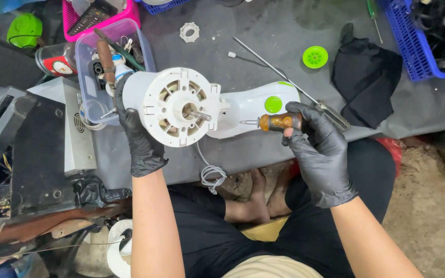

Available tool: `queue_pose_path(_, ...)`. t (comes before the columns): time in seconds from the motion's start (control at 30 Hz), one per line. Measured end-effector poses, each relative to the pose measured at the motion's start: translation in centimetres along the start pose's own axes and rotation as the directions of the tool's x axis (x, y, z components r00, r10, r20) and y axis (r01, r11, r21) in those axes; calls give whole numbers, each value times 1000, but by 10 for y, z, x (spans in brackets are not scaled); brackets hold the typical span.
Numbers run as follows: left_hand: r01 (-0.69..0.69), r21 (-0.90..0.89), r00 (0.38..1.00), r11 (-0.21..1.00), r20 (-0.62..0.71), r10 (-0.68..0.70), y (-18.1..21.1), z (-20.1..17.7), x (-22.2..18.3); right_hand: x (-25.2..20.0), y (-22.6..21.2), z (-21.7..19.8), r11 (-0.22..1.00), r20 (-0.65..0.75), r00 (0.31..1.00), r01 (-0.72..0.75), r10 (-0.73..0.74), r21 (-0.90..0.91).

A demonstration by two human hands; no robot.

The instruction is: Disassembling and inspecting a fan motor using a screwdriver on a repair bench.

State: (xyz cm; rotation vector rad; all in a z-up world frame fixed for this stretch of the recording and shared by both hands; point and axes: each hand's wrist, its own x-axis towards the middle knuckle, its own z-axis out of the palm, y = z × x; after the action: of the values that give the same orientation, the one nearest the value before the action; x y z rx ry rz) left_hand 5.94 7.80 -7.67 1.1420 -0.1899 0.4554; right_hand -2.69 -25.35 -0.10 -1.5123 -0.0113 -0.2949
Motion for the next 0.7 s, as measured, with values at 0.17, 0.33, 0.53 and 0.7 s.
queue_pose_path(0.17,126,-123,992,984,-12,-128,21,22,-2,2,2,-2,997,-11,999,34,-34,-65)
queue_pose_path(0.33,242,-232,968,942,-13,-252,20,35,-7,7,-13,8,959,-5,993,112,-118,-259)
queue_pose_path(0.53,20,-186,995,982,101,-1,8,15,-9,15,-28,21,784,306,851,516,-426,-345)
queue_pose_path(0.7,-110,-18,990,994,82,111,20,31,-14,17,-30,33,774,370,821,551,-435,-313)
